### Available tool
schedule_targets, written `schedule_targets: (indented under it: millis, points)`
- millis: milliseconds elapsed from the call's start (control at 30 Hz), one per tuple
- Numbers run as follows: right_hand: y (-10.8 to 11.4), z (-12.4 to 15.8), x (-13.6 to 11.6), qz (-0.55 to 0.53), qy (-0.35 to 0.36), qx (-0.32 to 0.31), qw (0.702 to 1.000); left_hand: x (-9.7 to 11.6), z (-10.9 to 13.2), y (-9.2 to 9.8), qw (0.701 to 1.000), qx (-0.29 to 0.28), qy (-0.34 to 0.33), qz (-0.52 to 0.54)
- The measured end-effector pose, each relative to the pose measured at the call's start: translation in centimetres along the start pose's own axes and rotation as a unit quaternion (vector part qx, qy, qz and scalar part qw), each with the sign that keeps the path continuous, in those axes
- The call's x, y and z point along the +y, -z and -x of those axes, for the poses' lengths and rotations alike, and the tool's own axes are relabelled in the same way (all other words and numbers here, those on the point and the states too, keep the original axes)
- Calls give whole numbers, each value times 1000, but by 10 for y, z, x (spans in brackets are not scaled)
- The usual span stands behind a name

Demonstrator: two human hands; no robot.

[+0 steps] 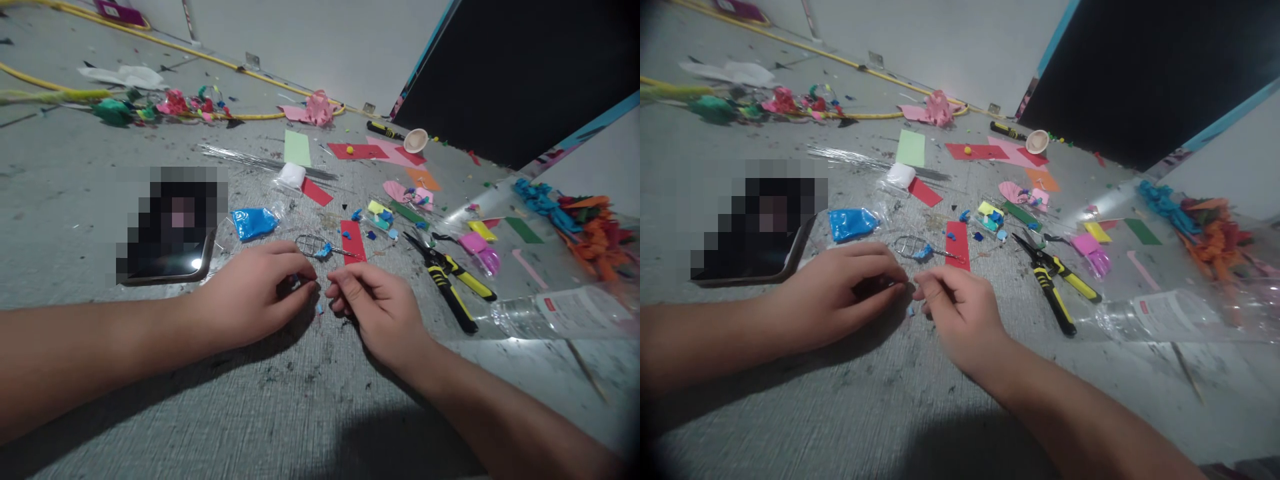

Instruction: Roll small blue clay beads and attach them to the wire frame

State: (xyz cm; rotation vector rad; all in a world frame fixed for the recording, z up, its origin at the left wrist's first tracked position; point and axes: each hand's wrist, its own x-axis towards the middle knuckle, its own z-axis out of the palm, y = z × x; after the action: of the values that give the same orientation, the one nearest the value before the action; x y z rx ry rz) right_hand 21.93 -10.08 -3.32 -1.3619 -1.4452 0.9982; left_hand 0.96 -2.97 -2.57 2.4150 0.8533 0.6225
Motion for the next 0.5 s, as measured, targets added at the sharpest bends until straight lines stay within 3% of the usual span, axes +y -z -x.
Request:
schedule_targets:
  millis: [233,500]
  points:
    - [-3,0,2,-32,-5,20,999,-2,3,0,998,32,-53,30]
    - [3,2,-6,55,75,-2,996,8,3,5,987,14,-125,97]
